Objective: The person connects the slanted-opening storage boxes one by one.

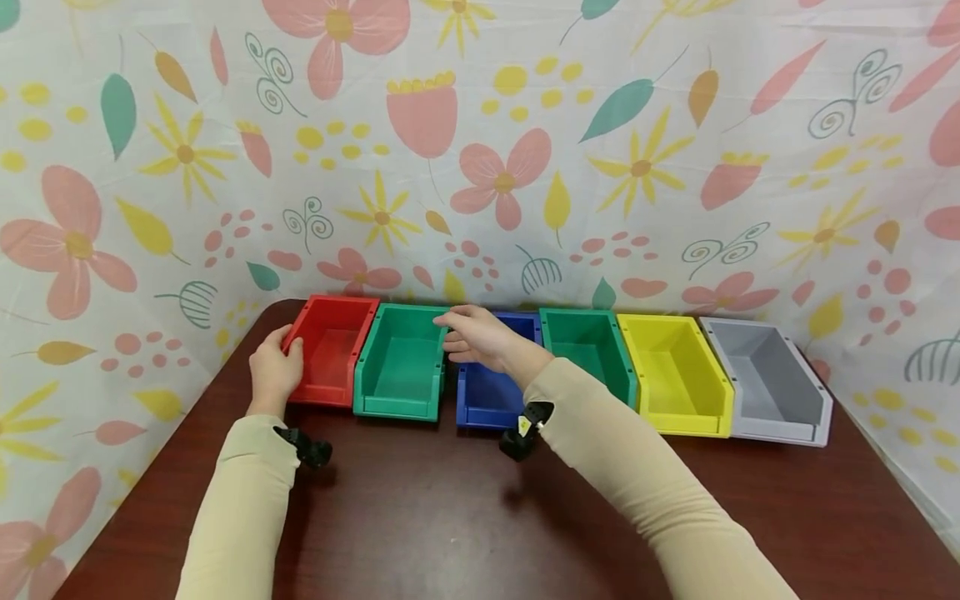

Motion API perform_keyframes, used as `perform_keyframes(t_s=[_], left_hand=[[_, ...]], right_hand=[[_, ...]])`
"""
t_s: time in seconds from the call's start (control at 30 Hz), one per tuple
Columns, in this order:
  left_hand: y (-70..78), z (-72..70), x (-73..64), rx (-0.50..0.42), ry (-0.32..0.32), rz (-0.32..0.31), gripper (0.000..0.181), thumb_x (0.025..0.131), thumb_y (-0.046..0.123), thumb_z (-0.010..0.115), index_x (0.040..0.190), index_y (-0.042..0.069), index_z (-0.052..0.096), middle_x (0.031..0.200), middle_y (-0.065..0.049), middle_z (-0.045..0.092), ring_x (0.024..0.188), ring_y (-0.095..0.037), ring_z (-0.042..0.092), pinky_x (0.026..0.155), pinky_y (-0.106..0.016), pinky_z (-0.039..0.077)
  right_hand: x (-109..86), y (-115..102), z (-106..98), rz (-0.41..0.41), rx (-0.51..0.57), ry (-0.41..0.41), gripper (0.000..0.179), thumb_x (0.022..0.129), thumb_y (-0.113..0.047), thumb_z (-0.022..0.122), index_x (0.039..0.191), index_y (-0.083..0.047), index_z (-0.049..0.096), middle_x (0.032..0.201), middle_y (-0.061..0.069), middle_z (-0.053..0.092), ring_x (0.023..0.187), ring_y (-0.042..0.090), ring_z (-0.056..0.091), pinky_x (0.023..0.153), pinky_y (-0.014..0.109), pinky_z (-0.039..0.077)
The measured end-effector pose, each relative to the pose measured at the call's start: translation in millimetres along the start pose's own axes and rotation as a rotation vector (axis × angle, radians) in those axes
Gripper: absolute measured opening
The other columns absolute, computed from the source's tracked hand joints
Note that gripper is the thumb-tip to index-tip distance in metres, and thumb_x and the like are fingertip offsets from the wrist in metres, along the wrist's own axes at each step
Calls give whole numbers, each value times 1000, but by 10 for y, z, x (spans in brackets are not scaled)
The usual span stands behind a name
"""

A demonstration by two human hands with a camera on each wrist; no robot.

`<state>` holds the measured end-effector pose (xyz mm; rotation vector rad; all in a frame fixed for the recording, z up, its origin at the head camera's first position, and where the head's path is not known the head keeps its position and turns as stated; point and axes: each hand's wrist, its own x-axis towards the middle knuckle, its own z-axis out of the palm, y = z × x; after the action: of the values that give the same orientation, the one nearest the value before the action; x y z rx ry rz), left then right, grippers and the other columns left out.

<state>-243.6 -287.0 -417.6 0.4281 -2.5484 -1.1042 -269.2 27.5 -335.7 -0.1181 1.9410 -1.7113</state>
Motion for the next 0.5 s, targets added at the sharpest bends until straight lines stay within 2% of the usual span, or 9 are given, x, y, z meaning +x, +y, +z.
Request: perform_keyframes(t_s=[0.1,0.17,0.2,0.23,0.3,0.33,0.37,0.4,0.5], left_hand=[[-91,1,-2,10,50,-6,46,99,23,42,140,2,44,134,-25,52,114,-42,52,99,-54,42],[-131,36,2,15,71,-5,46,99,25,42,140,3,44,133,-23,53,113,-41,54,99,-53,43],[-145,59,7,20,80,-2,46,99,26,42,140,4,44,133,-23,54,113,-41,55,99,-53,43],[-159,76,15,22,93,0,46,99,27,42,140,5,44,133,-22,54,113,-41,55,98,-52,44],[-172,105,30,19,110,1,46,100,27,43,141,6,44,132,-21,55,113,-40,56,98,-52,44],[-175,115,34,18,114,0,46,100,27,43,141,6,43,132,-21,55,113,-39,57,98,-52,44],[-177,122,38,19,113,-5,47,100,28,43,141,7,43,132,-21,55,113,-39,57,98,-52,44],[-180,129,41,24,114,-8,47,100,28,43,142,7,43,132,-21,55,113,-39,57,98,-51,44],[-177,132,30,30,109,-18,47,100,28,43,142,7,43,132,-21,56,112,-39,57,97,-51,44]], right_hand=[[93,4,88,-31,-128,54,71,93,-24,57,150,-6,20,147,19,38,126,32,51,100,40,46],[163,-9,133,-62,-253,126,68,92,-22,59,148,-3,26,146,17,40,116,29,58,93,36,51],[209,-17,150,-72,-317,164,60,91,-21,59,142,-1,37,135,17,51,104,26,64,85,33,54],[258,-32,172,-74,-384,199,46,90,-20,59,130,1,48,119,17,59,90,23,65,77,30,54],[359,-48,214,-64,-517,251,19,90,-18,59,98,-1,58,83,10,62,63,18,59,58,26,49],[409,-48,232,-47,-573,265,15,90,-17,59,82,-4,54,68,7,56,54,16,53,52,26,44],[456,-42,252,-23,-624,265,24,90,-16,58,70,-9,46,56,3,45,47,15,45,47,26,39],[500,-29,270,4,-661,258,34,91,-14,56,63,-13,36,49,1,33,42,15,38,45,26,34],[587,26,312,57,-718,240,41,91,-8,51,57,-15,30,44,-2,28,39,14,34,41,26,32]])
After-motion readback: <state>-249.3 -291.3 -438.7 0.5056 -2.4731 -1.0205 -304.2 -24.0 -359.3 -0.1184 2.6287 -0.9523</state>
